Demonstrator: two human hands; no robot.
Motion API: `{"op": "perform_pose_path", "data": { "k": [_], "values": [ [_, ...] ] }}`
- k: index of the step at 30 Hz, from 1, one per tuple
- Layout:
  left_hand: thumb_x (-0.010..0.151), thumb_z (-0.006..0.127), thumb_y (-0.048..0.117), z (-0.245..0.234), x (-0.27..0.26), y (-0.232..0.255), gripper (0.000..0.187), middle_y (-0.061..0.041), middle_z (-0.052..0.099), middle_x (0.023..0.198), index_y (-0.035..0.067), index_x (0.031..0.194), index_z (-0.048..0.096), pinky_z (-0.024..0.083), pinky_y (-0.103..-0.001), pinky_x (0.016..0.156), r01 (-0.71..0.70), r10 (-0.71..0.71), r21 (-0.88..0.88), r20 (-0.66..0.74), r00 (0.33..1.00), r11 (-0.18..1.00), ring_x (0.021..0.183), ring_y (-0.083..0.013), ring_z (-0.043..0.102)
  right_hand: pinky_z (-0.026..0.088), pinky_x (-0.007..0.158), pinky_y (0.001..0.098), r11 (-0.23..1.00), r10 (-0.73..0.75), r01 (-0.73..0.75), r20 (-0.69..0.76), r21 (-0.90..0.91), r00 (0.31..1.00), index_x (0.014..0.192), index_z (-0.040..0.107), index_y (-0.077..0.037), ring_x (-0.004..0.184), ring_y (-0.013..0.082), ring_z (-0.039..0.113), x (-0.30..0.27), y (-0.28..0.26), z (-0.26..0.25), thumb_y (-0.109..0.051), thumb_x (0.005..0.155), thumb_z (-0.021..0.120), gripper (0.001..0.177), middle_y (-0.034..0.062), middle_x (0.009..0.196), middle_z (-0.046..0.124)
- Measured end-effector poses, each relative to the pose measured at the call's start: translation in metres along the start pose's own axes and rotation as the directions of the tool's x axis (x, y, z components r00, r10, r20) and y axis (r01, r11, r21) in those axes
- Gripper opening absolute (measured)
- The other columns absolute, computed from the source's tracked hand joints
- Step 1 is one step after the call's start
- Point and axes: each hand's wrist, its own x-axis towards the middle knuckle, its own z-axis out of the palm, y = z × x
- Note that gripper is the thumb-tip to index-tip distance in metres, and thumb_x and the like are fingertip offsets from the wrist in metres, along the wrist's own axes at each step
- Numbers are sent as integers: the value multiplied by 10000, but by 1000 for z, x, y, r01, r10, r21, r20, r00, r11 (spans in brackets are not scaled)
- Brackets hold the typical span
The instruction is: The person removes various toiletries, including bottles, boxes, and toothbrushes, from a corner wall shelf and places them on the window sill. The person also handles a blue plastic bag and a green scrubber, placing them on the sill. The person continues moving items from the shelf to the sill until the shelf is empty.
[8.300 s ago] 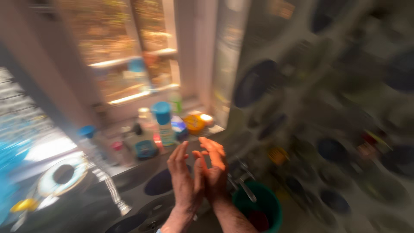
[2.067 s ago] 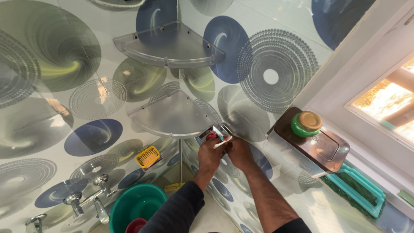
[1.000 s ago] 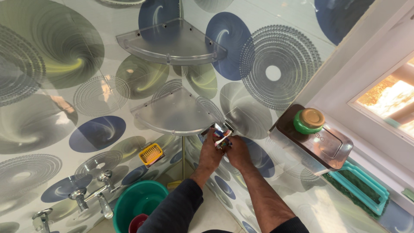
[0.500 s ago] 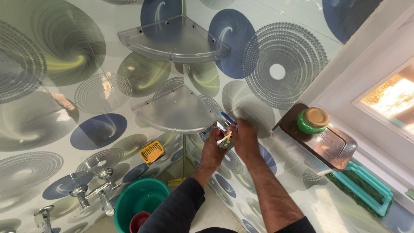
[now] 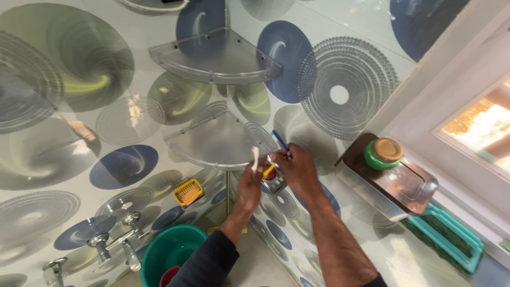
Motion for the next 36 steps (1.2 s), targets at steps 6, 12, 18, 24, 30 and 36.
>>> {"op": "perform_pose_path", "data": {
  "k": [6,12,18,24,30,36],
  "values": [
    [1132,481,326,-4,-18,8,343,-31,496,830,34,1161,660,458,-286,612,416,-416,-140,25,909,899,680,-118,493,480,579,353,966,124,-126,20,224,992,923,681,22,624,151,569,6,40,49,-224,891,738,255,75,703,625],
    [976,691,240,-10,-6,43,213,-1,706,810,48,1064,666,403,-237,544,156,-170,-122,-110,979,980,656,-60,559,421,677,288,757,101,-137,93,638,991,962,724,24,742,113,494,-6,76,72,-173,1055,534,289,44,816,562],
    [936,755,270,-4,-4,47,266,-3,622,703,10,926,699,458,-265,553,316,-313,-10,-182,932,949,625,-88,558,491,714,285,739,302,-302,104,602,948,1166,580,-85,773,103,544,-27,67,89,-124,975,555,196,-7,918,624],
    [1029,657,359,-17,-1,5,346,40,555,696,31,932,708,418,-277,564,221,-187,88,-290,939,971,646,-62,485,574,853,270,890,211,-290,246,352,946,1204,644,-27,971,121,711,-17,67,63,-119,850,763,385,86,1043,734],
    [989,570,454,-25,3,-13,421,-115,635,627,103,1181,704,479,-362,568,321,-230,360,-273,934,876,568,-194,601,589,690,390,946,302,-287,88,-153,949,1056,745,-37,718,289,771,24,97,59,-215,963,594,251,194,866,775],
    [910,723,392,-18,0,-4,354,-178,733,787,131,1146,749,544,-425,698,361,-266,502,-253,930,786,691,-332,695,551,810,454,891,28,16,90,-453,996,959,699,-98,907,332,720,29,125,89,-255,816,793,232,130,918,762]
  ]
}}
